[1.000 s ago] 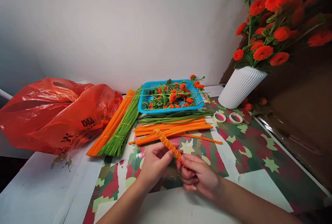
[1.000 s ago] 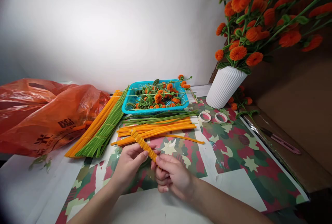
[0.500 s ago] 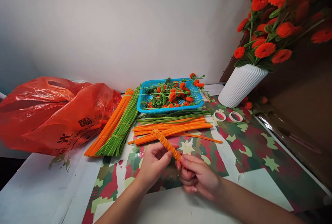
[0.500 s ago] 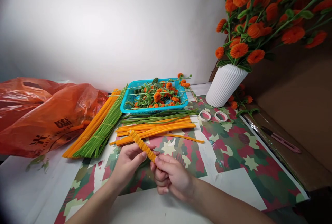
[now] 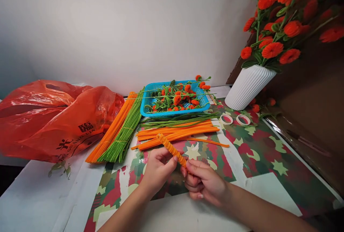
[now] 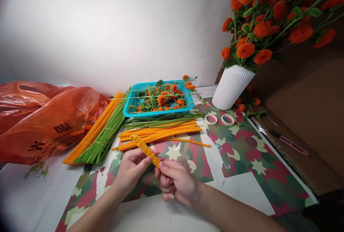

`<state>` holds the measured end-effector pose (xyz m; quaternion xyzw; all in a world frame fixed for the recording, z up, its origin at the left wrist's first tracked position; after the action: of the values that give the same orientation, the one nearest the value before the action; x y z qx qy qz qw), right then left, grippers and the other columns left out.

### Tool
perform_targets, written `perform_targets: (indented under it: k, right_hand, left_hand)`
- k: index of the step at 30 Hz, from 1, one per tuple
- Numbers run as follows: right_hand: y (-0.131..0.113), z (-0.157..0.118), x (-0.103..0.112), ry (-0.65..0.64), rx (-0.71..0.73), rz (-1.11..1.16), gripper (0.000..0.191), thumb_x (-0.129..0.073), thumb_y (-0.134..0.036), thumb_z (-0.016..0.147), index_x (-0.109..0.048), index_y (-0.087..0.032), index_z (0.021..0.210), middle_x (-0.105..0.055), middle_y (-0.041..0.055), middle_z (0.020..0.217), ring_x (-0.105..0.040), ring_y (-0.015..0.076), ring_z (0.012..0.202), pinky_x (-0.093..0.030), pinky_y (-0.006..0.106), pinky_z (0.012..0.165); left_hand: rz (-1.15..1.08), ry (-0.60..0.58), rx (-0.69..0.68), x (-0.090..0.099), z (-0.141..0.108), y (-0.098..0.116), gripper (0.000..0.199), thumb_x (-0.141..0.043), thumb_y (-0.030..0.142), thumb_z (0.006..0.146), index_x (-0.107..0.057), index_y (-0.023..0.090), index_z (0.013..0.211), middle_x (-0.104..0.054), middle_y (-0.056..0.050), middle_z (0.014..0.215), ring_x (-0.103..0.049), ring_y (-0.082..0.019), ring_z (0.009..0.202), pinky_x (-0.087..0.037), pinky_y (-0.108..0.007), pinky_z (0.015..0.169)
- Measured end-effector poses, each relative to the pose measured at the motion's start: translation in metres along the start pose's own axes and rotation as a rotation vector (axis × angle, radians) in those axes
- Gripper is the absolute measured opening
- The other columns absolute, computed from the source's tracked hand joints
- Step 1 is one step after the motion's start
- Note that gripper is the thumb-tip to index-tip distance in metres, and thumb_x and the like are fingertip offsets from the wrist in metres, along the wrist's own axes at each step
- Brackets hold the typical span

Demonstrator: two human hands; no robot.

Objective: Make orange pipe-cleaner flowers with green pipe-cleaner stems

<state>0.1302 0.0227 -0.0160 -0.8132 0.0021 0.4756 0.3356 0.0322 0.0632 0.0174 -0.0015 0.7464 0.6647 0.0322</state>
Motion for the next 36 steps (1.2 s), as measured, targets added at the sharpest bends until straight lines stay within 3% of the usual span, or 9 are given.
perform_targets:
  k: [12, 15, 18, 22, 26, 28, 32, 36]
  right_hand:
    - [0.003, 0.003, 0.004, 0.011, 0.029, -0.019, 0.033, -0.063, -0.046, 0.082, -0.049, -0.017, 0.08, -0.027, -0.0119, 0.048, -0.016, 0.0025, 0.04, -0.019, 0.015, 0.037]
    - [0.001, 0.003, 0.006, 0.025, 0.03, -0.043, 0.032, -0.062, -0.047, 0.082, -0.051, -0.016, 0.082, -0.031, -0.0119, 0.046, -0.018, 0.0021, 0.037, -0.029, 0.015, 0.038]
    - [-0.005, 0.003, 0.011, 0.062, 0.036, -0.111, 0.041, -0.056, -0.055, 0.083, -0.054, -0.015, 0.086, -0.045, -0.0076, 0.049, -0.035, 0.0043, 0.037, -0.044, 0.022, 0.045]
    - [-0.017, 0.002, 0.022, 0.143, 0.08, -0.228, 0.041, -0.055, -0.054, 0.084, -0.057, -0.013, 0.08, -0.048, -0.006, 0.049, -0.04, 0.005, 0.037, -0.046, 0.022, 0.046]
    - [-0.019, 0.004, 0.021, 0.104, 0.09, -0.237, 0.036, -0.059, -0.05, 0.083, -0.055, -0.014, 0.076, -0.044, -0.0084, 0.046, -0.035, 0.0032, 0.035, -0.043, 0.018, 0.043]
    - [-0.019, 0.006, 0.021, 0.101, 0.117, -0.216, 0.036, -0.059, -0.05, 0.083, -0.054, -0.015, 0.076, -0.042, -0.0092, 0.046, -0.034, 0.0027, 0.035, -0.045, 0.019, 0.044]
    - [-0.023, 0.008, 0.023, 0.127, 0.217, -0.252, 0.039, -0.058, -0.053, 0.083, -0.05, -0.016, 0.072, -0.04, -0.0099, 0.043, -0.034, 0.003, 0.034, -0.044, 0.018, 0.042]
    - [-0.023, 0.008, 0.024, 0.138, 0.243, -0.323, 0.045, -0.055, -0.057, 0.083, -0.051, -0.015, 0.069, -0.037, -0.0101, 0.04, -0.032, 0.0027, 0.032, -0.043, 0.017, 0.039]
  left_hand:
    - [0.023, 0.049, 0.011, -0.001, -0.001, 0.003, 0.021, -0.07, 0.032, 0.066, -0.069, 0.012, 0.064, -0.066, -0.005, 0.061, -0.059, -0.017, 0.058, -0.048, -0.026, 0.059]
    - [-0.022, 0.043, 0.026, -0.001, -0.001, 0.0, 0.024, -0.07, 0.035, 0.068, -0.07, 0.012, 0.07, -0.067, -0.006, 0.065, -0.059, -0.017, 0.06, -0.048, -0.027, 0.059]
    - [-0.109, 0.127, 0.019, 0.01, -0.001, -0.004, 0.028, -0.069, 0.038, 0.072, -0.072, 0.013, 0.082, -0.069, -0.006, 0.074, -0.062, -0.018, 0.07, -0.049, -0.026, 0.065]
    - [-0.177, 0.223, -0.001, 0.025, 0.001, -0.005, 0.034, -0.068, 0.041, 0.073, -0.071, 0.014, 0.094, -0.07, -0.008, 0.087, -0.063, -0.02, 0.083, -0.05, -0.027, 0.072]
    - [-0.151, 0.152, 0.011, 0.019, 0.003, -0.001, 0.042, -0.066, 0.042, 0.075, -0.067, 0.015, 0.107, -0.07, -0.01, 0.095, -0.063, -0.021, 0.088, -0.05, -0.027, 0.07]
    - [-0.109, 0.038, 0.018, 0.007, 0.004, 0.0, 0.043, -0.07, 0.038, 0.074, -0.066, 0.015, 0.11, -0.069, -0.009, 0.094, -0.063, -0.02, 0.085, -0.05, -0.026, 0.069]
    - [-0.075, -0.23, 0.069, -0.02, 0.0, -0.002, 0.032, -0.074, 0.034, 0.07, -0.068, 0.012, 0.094, -0.067, -0.007, 0.08, -0.062, -0.018, 0.073, -0.05, -0.028, 0.068]
    - [-0.144, -0.279, 0.098, -0.027, -0.003, -0.001, 0.024, -0.074, 0.034, 0.071, -0.066, 0.013, 0.079, -0.065, -0.006, 0.077, -0.061, -0.017, 0.072, -0.051, -0.029, 0.07]
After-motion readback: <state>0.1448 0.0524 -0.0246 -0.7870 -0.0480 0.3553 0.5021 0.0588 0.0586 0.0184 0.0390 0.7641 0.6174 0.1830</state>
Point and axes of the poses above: each hand's wrist, its own z-axis towards the middle knuckle, its own x-axis out of the back of the hand, y = z × x, the point moved 8 cm from there along z, towards the middle knuckle
